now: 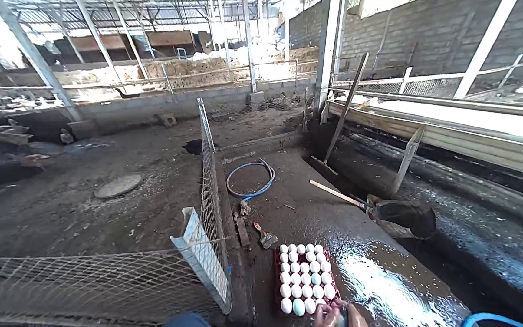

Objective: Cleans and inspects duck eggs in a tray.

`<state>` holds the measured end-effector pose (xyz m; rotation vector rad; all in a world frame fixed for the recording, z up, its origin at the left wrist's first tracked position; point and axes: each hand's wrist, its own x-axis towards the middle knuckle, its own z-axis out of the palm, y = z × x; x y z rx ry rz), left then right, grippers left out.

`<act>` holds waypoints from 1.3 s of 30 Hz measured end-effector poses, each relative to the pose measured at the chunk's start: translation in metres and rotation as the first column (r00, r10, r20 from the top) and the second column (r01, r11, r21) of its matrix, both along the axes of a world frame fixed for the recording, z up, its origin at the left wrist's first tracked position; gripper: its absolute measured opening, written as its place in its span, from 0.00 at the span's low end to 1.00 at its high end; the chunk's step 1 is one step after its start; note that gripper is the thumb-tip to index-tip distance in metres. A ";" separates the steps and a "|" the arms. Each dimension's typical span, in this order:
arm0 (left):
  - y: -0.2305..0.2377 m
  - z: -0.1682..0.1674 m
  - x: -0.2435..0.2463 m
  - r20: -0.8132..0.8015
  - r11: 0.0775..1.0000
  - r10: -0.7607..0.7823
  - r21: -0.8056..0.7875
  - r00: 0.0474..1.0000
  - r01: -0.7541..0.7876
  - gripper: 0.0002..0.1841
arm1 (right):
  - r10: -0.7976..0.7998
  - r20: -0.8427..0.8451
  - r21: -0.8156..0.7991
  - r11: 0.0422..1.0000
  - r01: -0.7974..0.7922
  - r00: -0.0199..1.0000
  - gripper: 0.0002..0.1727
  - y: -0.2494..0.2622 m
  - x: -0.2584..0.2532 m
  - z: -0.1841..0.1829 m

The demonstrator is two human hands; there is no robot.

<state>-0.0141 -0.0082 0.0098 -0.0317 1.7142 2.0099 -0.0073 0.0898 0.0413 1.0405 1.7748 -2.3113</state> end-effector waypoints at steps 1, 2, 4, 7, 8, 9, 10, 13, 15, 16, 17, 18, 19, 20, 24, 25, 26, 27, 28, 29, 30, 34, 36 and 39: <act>0.001 -0.013 -0.004 -0.071 1.000 0.022 0.012 0.997 -0.021 0.25 | 0.042 -0.040 0.116 0.993 -0.037 0.998 0.25 -0.007 0.005 0.001; 0.004 -0.025 -0.005 -0.151 0.999 0.033 0.015 0.988 -0.031 0.26 | 0.101 -0.083 0.239 0.968 -0.079 0.991 0.26 -0.012 0.012 0.000; 0.008 -0.022 0.002 -0.217 1.000 0.009 -0.010 0.976 -0.011 0.27 | 0.153 -0.143 0.389 0.917 -0.087 0.978 0.26 -0.014 0.018 -0.003; 0.015 0.003 0.012 -0.232 0.993 0.055 -0.086 0.971 -0.077 0.26 | 0.037 -0.109 0.314 0.950 -0.001 0.993 0.23 -0.003 0.002 -0.012; 0.019 0.010 0.015 -0.231 0.987 0.097 -0.103 0.968 -0.124 0.25 | 0.034 -0.090 0.305 0.952 -0.005 0.995 0.23 -0.003 0.001 -0.012; 0.021 0.008 0.014 -0.237 0.979 0.136 -0.119 0.962 -0.167 0.24 | 0.064 -0.092 0.345 0.938 -0.029 0.994 0.23 -0.008 0.005 -0.009; 0.021 0.003 0.014 -0.242 0.975 0.143 -0.133 0.960 -0.179 0.24 | 0.108 -0.102 0.393 0.918 -0.059 0.989 0.23 -0.013 0.012 -0.002; 0.016 0.001 0.014 -0.247 0.976 0.077 -0.179 0.966 -0.124 0.26 | 0.037 -0.142 0.344 0.939 0.014 0.989 0.24 -0.012 0.011 -0.007; 0.020 0.000 0.012 -0.245 0.972 0.088 -0.190 0.966 -0.137 0.27 | 0.020 -0.091 0.307 0.952 0.009 0.996 0.24 -0.010 0.008 -0.005; 0.021 0.005 0.011 -0.237 0.969 0.104 -0.196 0.966 -0.153 0.26 | 0.065 -0.101 0.338 0.941 -0.027 0.993 0.25 -0.013 0.012 -0.001; 0.020 0.013 0.012 -0.227 0.965 0.109 -0.208 0.968 -0.157 0.25 | 0.096 -0.136 0.362 0.931 -0.041 0.986 0.25 -0.017 0.017 0.002; 0.017 0.015 0.015 -0.231 0.966 0.093 -0.214 0.969 -0.144 0.23 | 0.106 -0.172 0.375 0.926 -0.034 0.979 0.25 -0.019 0.021 0.001; 0.014 0.017 0.019 -0.232 0.968 0.062 -0.223 0.971 -0.115 0.24 | 0.088 -0.179 0.367 0.930 -0.017 0.980 0.24 -0.016 0.019 -0.002; 0.013 0.019 0.018 -0.213 0.972 0.036 -0.219 0.976 -0.084 0.25 | 0.045 -0.160 0.323 0.946 0.009 0.986 0.24 -0.011 0.012 -0.006; 0.022 0.007 0.011 -0.201 0.968 0.101 -0.206 0.974 -0.143 0.27 | 0.079 -0.091 0.328 0.944 -0.045 0.993 0.24 -0.007 0.007 -0.003; 0.020 0.006 0.010 -0.200 0.969 0.101 -0.202 0.974 -0.142 0.27 | 0.102 -0.122 0.359 0.932 -0.052 0.987 0.23 -0.013 0.012 0.000; 0.018 0.001 0.011 -0.195 0.975 0.085 -0.187 0.977 -0.122 0.26 | 0.090 -0.125 0.362 0.932 -0.039 0.988 0.23 -0.014 0.014 -0.002; 0.016 0.003 0.011 -0.159 0.982 0.061 -0.165 0.985 -0.087 0.27 | 0.046 -0.103 0.310 0.951 -0.012 0.994 0.24 -0.009 0.010 -0.006; 0.017 0.004 0.010 -0.128 0.985 0.064 -0.148 0.990 -0.083 0.26 | -0.004 -0.056 0.227 0.974 0.016 0.998 0.24 -0.001 0.001 -0.011; 0.020 0.007 0.011 -0.093 0.987 0.081 -0.129 0.992 -0.092 0.24 | -0.047 -0.013 0.130 0.990 0.048 0.999 0.23 0.005 -0.006 -0.015; 0.020 0.012 0.012 -0.057 0.989 0.105 -0.098 0.993 -0.110 0.23 | -0.072 0.005 0.051 0.996 0.071 0.997 0.22 0.006 -0.008 -0.013; 0.019 0.006 0.007 -0.166 0.990 0.128 -0.044 0.978 -0.137 0.25 | 0.089 -0.121 0.320 0.946 -0.046 0.989 0.24 -0.004 0.004 -0.006; 0.020 -0.003 0.011 -0.218 0.993 0.062 -0.085 0.974 -0.082 0.29 | 0.092 -0.111 0.439 0.898 -0.034 0.990 0.24 -0.001 0.004 -0.010; 0.014 0.000 0.012 -0.216 0.991 0.046 -0.115 0.975 -0.072 0.30 | 0.052 -0.027 0.402 0.915 -0.037 0.998 0.24 -0.005 0.003 -0.014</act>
